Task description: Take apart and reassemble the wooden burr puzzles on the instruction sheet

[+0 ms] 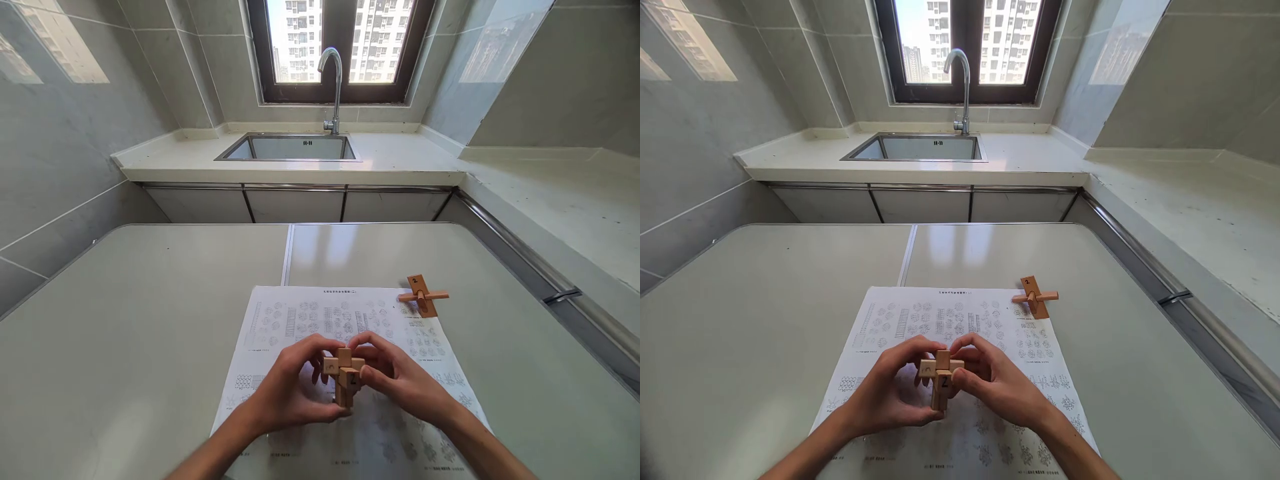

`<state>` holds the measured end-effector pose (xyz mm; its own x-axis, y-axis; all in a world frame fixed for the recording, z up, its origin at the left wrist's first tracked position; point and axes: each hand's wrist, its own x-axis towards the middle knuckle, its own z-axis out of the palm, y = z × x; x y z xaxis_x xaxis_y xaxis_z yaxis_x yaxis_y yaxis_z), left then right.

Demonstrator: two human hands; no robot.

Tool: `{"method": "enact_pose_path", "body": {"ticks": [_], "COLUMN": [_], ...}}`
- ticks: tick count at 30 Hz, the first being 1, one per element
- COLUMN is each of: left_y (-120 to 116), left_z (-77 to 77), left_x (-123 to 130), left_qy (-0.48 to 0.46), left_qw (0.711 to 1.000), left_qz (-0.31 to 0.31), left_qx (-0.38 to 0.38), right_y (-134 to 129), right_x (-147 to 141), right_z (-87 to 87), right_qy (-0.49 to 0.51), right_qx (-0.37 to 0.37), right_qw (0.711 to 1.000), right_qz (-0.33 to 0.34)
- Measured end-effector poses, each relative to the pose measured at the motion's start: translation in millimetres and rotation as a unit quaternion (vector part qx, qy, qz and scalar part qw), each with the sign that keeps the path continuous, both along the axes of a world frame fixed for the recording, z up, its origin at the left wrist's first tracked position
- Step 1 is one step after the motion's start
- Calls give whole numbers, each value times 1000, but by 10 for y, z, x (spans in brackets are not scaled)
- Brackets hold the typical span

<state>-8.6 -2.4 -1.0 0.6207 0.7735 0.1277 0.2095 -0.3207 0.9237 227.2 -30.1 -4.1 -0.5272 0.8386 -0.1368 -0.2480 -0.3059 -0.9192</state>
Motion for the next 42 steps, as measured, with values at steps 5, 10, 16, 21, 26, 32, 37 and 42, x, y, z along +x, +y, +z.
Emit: {"method": "enact_pose_path", "body": {"ticks": [5, 10, 16, 21, 26, 32, 37, 42], "left_y": [18, 11, 18, 31, 38, 43, 39, 43], "left_z": [23, 39, 24, -24, -17, 22, 20, 12], "left_x": [-17, 0, -20, -34, -21, -2, -5, -10], "left_qy": [1, -16, -2, 4, 22, 36, 31, 31], "left_qw": [999, 999, 1000, 999, 996, 996, 997, 997], "left_qz": [33, 29, 15, 37, 74, 72, 59, 54], "left_qx": [6, 38, 15, -27, -55, -37, -42, -40], "right_y": [-9, -17, -20, 4, 72, 130, 195, 243], "right_x": [-33, -41, -27, -20, 23, 98, 188, 254], "right_z": [14, 0, 6, -82, -127, -189, -291, -328], "right_qy": [-43, -79, -136, -85, 7, 83, 173, 246], "right_qx": [50, 79, 62, -65, -165, -224, -240, -252], "right_qw": [998, 993, 988, 993, 973, 934, 904, 875], "right_qz": [-18, -24, -26, -55, -159, -266, -308, -332]}}
